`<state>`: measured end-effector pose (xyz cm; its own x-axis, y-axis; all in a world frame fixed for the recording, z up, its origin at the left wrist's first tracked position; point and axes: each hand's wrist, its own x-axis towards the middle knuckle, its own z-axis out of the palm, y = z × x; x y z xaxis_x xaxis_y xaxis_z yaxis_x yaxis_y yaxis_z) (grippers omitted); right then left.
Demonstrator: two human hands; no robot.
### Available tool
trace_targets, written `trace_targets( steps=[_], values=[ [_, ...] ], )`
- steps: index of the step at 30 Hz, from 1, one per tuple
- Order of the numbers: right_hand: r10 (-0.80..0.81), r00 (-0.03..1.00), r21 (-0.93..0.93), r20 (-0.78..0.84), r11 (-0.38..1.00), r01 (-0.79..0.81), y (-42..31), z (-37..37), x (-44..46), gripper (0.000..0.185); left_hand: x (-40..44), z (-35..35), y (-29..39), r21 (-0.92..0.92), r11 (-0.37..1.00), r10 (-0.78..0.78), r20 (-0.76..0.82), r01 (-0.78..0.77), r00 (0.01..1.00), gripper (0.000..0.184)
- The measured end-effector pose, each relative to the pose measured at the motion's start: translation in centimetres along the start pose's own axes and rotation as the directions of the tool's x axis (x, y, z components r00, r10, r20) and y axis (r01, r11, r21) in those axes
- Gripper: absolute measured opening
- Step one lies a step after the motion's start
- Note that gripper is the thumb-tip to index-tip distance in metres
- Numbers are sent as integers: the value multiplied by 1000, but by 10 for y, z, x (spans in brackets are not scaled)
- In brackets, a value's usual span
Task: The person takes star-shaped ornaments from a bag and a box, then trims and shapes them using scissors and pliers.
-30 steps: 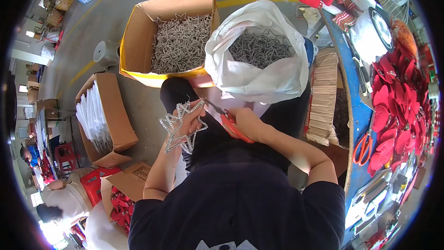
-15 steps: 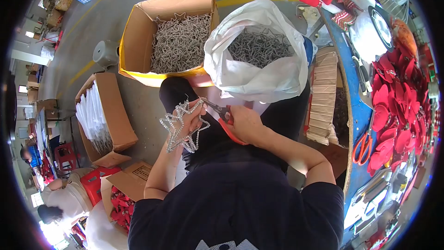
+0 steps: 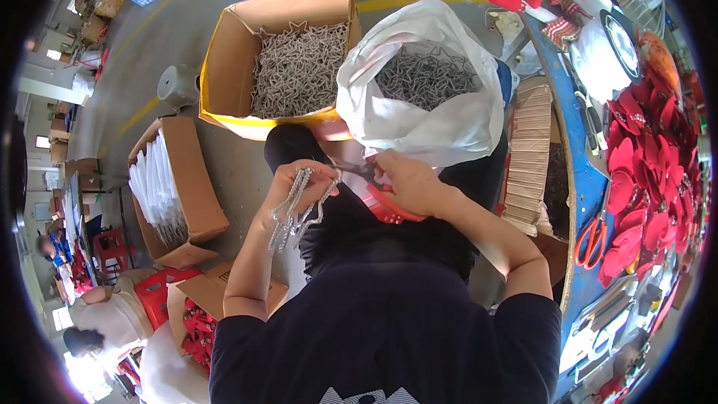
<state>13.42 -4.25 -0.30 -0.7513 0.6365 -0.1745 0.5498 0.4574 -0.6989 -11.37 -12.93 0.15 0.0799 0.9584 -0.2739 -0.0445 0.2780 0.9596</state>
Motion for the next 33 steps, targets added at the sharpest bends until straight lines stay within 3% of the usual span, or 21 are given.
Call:
trace_targets(
  steps=[5, 8, 11, 14, 16, 17, 20, 21, 24, 26, 30, 33],
  values=[
    [-129, 991, -8, 41, 992, 130, 0, -5, 3, 41, -2, 0, 16, -29, 995, -92, 125, 96, 988, 13],
    [-175, 985, -12, 6, 985, 175, 3, 1, 5, 34, 0, 0, 17, -66, 991, -105, 182, 118, 978, 12],
    [-97, 990, 83, -106, 991, 106, 5, 8, 7, 33, 3, -1, 23, -44, 992, -104, 266, 119, 958, 12],
    [-318, 850, 133, -419, 905, 404, 4, 2, 16, 31, 7, -6, 27, -110, 974, -139, 407, 200, 903, 12],
    [-570, 695, -48, -438, 787, 615, -1, -9, 27, 29, 15, -12, 18, -155, 949, -156, 527, 275, 835, 15],
    [-681, 593, -141, -429, 699, 701, -4, -17, 32, 29, 20, -13, 11, -147, 943, -162, 583, 299, 796, 18],
    [-830, 507, -263, -234, 556, 789, -18, -35, 41, 39, 24, -8, 13, -144, 930, -163, 664, 339, 730, 22],
    [-856, 478, -265, -196, 516, 815, -21, -36, 44, 36, 23, -3, 18, -41, 929, -265, 620, 368, 738, 21],
    [-894, 433, -266, -116, 447, 854, -20, -38, 51, 31, 24, -1, 27, 49, 932, -305, 639, 359, 706, 22],
    [-907, 407, -274, -110, 422, 864, -18, -36, 51, 27, 23, -2, 28, 12, 931, -280, 663, 365, 694, 17],
    [-900, 427, -305, -86, 432, 849, -19, -37, 44, 27, 26, 2, 43, 135, 950, -298, 666, 283, 684, 24],
    [-777, 615, -117, -135, 629, 769, -18, -33, 38, 26, 28, 2, 62, 317, 948, -215, 597, 20, 773, 16]
  ],
)
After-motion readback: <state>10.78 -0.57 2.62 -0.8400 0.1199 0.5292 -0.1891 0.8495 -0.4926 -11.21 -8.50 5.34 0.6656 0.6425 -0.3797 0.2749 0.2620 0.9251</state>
